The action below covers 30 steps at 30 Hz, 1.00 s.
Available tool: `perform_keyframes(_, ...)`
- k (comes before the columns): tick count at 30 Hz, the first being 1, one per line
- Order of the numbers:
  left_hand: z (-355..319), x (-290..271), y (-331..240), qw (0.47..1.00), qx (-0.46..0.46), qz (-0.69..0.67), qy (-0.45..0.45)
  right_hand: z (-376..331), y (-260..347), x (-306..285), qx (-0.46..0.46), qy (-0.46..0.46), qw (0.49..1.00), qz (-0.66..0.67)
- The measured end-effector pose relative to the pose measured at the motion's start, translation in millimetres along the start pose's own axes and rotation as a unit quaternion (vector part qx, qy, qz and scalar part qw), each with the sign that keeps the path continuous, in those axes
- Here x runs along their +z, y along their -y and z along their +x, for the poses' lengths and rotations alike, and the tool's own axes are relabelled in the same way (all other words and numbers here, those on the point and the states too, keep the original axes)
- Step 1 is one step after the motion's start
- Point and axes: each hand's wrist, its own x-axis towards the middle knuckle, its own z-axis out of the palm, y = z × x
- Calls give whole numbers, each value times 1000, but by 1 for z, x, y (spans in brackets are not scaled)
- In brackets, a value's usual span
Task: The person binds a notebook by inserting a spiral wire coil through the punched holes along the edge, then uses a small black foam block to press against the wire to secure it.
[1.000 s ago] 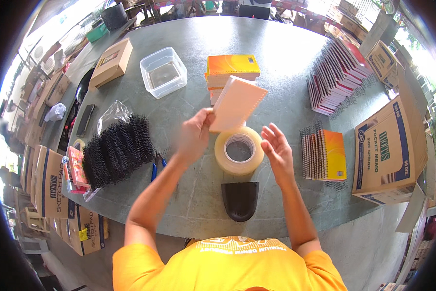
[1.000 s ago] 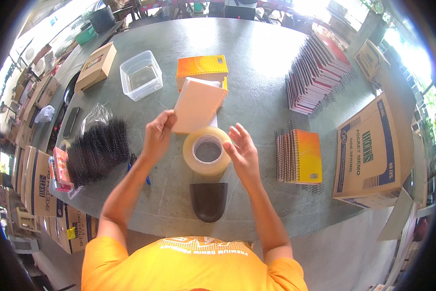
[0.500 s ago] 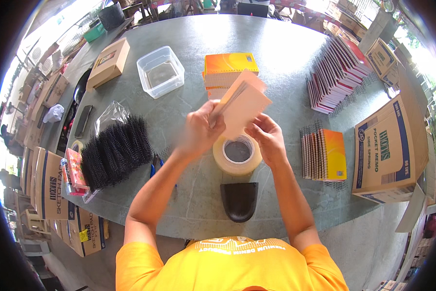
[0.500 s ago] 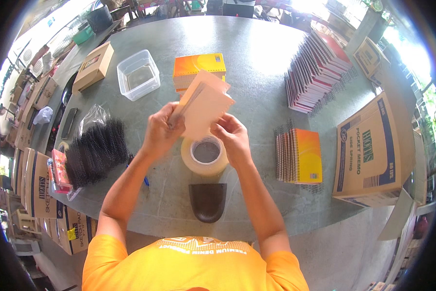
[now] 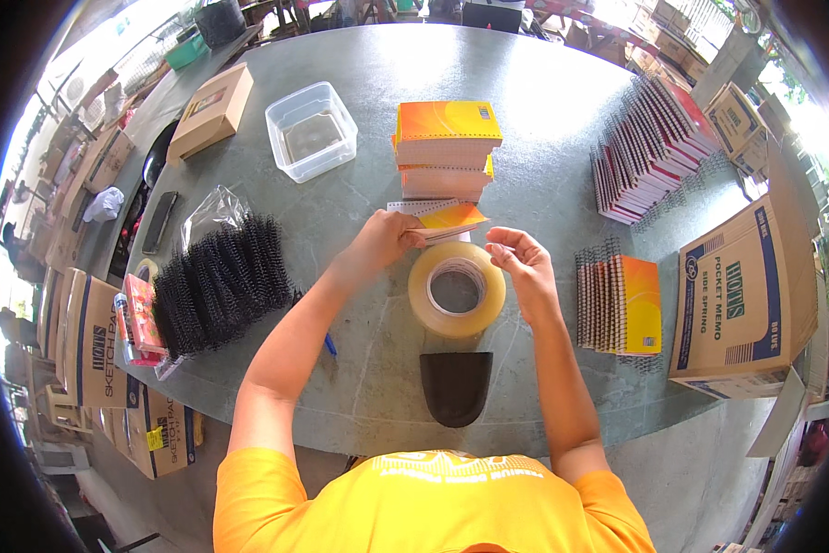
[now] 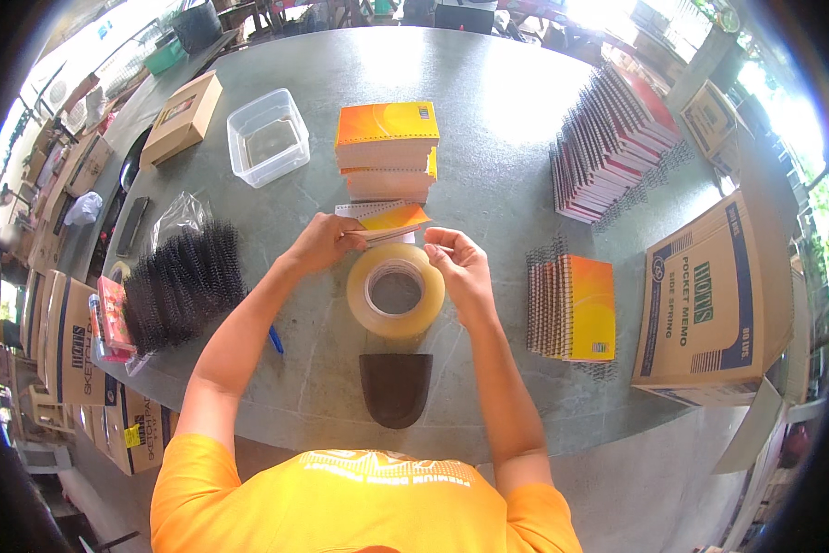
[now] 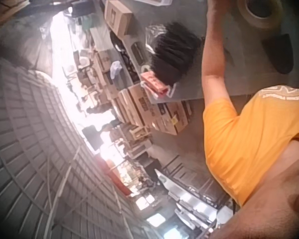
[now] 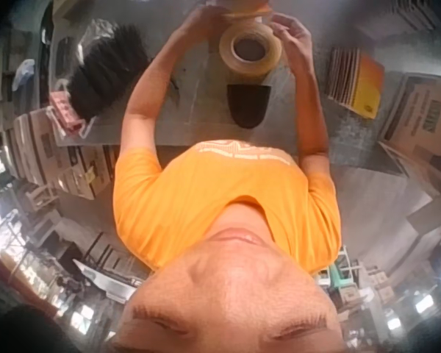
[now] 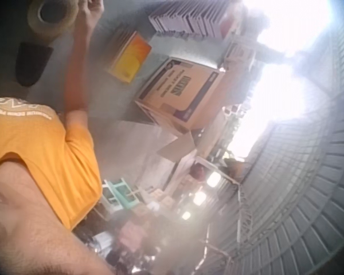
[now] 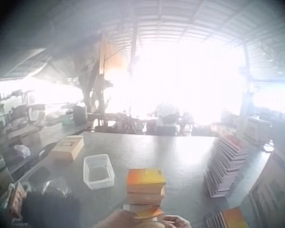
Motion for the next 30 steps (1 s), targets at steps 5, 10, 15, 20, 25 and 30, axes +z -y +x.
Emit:
perform_keyframes(5,0,-1,3,999,-7,30,8,-2,-2,0,-7,2,1000,-4)
perform_keyframes(10,-5,-2,3,998,12,67,9,16,-10,-8,-26,-37,996,-79)
perform_keyframes(15,-8,-21,-23,1000,-22,16,-11,68,-32,-26,51,-99,971,-213)
perform_keyframes(20,-23,-15,21,985,-95,137,-46,101,-31,-5,88,-67,927,-360)
perform_keyframes(25,-29,24,20,972,-70,217,-48,99,-34,11,55,-51,920,-385)
perform_keyframes(30,-29,32,6,969,-44,236,-62,93,-25,-15,130,28,991,-32)
